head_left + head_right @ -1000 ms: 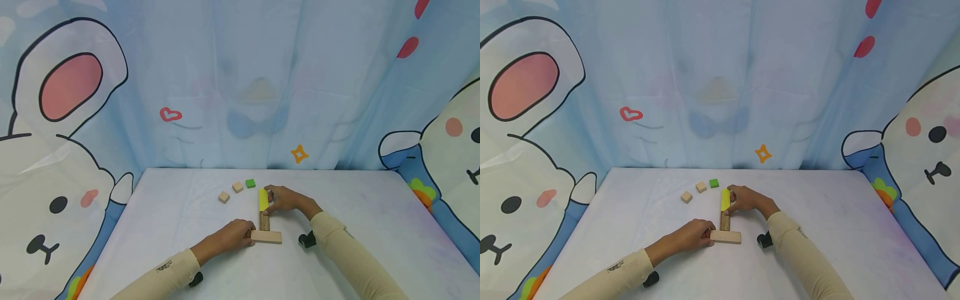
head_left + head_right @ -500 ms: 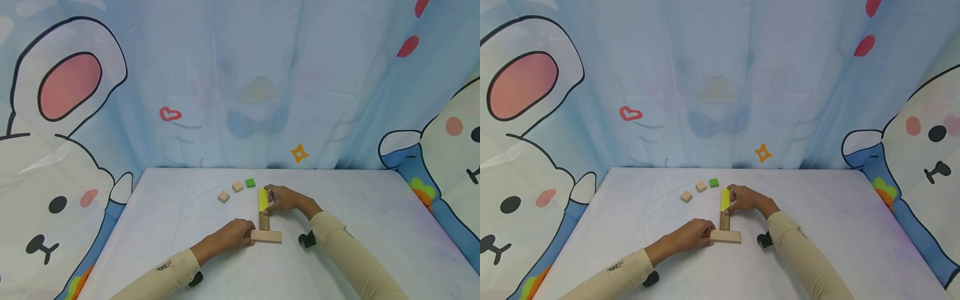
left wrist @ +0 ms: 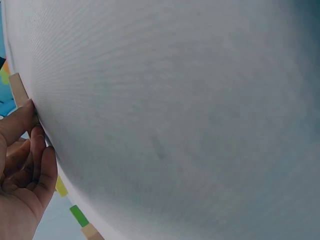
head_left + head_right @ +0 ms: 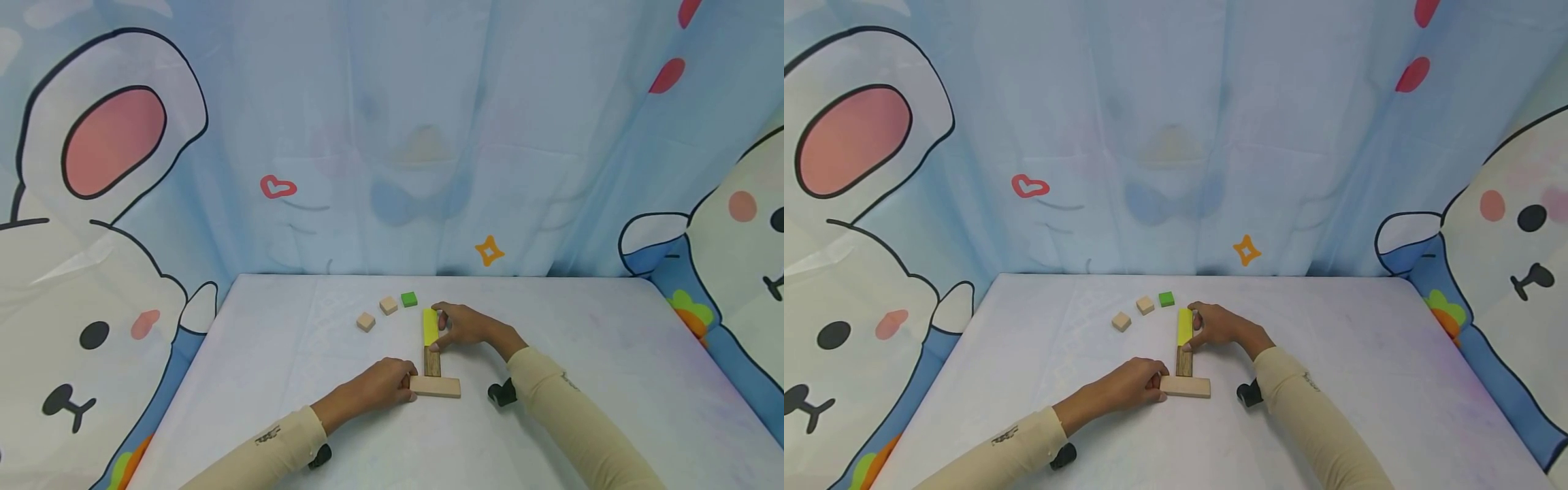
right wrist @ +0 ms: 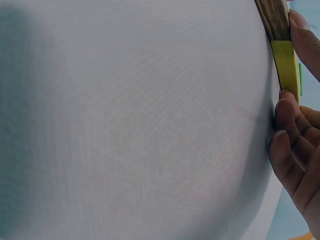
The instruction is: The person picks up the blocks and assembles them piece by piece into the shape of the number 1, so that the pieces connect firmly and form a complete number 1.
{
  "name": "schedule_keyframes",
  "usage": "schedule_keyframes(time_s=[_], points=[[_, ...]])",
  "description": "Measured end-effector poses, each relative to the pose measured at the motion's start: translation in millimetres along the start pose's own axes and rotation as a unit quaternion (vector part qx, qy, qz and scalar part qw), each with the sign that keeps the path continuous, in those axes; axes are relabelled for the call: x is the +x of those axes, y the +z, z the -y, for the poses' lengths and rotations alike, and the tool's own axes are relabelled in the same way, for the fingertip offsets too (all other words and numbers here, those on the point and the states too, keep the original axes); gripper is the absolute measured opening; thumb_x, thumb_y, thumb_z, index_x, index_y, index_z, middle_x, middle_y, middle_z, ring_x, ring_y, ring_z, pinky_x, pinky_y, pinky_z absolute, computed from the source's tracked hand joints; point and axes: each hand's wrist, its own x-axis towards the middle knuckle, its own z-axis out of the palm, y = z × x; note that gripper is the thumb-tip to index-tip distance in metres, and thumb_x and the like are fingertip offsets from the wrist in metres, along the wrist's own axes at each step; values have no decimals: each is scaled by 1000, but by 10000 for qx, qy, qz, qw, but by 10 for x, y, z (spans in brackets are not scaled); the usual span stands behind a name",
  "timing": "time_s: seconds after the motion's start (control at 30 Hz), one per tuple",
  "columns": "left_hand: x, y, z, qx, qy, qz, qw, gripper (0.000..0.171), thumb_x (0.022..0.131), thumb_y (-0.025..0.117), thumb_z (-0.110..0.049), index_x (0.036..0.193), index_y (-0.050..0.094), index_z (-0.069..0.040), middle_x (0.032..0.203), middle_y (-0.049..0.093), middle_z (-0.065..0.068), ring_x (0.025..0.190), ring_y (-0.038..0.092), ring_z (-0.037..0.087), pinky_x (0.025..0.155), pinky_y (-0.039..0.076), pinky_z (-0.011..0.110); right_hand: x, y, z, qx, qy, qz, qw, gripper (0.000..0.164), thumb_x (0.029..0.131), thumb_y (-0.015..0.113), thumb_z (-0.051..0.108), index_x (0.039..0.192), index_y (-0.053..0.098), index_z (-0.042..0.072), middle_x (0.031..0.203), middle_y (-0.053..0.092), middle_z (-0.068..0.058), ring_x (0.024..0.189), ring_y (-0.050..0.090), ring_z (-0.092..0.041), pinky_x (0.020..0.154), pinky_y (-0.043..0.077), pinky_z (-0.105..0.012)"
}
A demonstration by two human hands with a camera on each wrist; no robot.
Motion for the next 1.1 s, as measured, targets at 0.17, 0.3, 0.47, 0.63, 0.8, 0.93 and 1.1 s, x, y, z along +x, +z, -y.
schedule_keyframes(time_s=[0.17,0.3,0.47,0.63,0.8,0.93,1.1], points=[[-3,6,15,39,37,-22,10000,30,90,77,-16,116,68,-4,73,57,-10,64,47,-1,58,41,14,-3,-7,7,15,-11,6,10000,101,74,88,45,149,38,-1,103,61,-2,89,52,-17,82,44,-35],[-3,17,27,53,0,-35,10000,29,90,77,-17,115,68,-6,73,56,-11,65,47,-1,59,41,15,-3,-8,6,32,-74,18,10000,101,74,88,44,149,38,-1,103,61,-1,87,52,-16,79,43,-33],[5,29,36,46,-47,-32,10000,30,90,77,-18,116,68,-6,73,56,-11,65,47,-1,59,42,15,0,1,-2,82,-88,31,9999,101,74,89,43,149,38,-1,100,60,-1,84,51,-15,77,42,-32],[5,20,34,2,-44,-21,10000,30,90,77,-18,116,68,-5,74,56,-10,66,48,-1,60,42,15,-2,9,-4,135,-86,25,9999,101,74,89,42,149,38,-1,99,59,-1,84,51,-15,77,42,-32],[0,14,32,18,-24,-21,10000,31,90,77,-18,116,68,-5,75,57,-10,66,48,-1,60,42,15,-4,10,-7,225,-86,32,9997,101,74,89,41,150,37,-1,100,59,-1,85,51,-16,78,42,-33],[8,22,37,23,-60,-13,10000,32,90,77,-19,118,68,-6,75,57,-10,66,49,0,61,43,15,-5,7,-3,243,-54,18,9997,101,73,89,41,150,38,0,99,59,-1,87,51,-16,79,41,-34],[14,30,45,54,-52,-8,10000,34,90,77,-19,119,67,-5,75,57,-10,66,49,0,62,43,14,-5,11,-7,227,-43,4,9997,101,73,89,41,150,37,-1,99,59,0,87,51,-16,78,41,-34]])
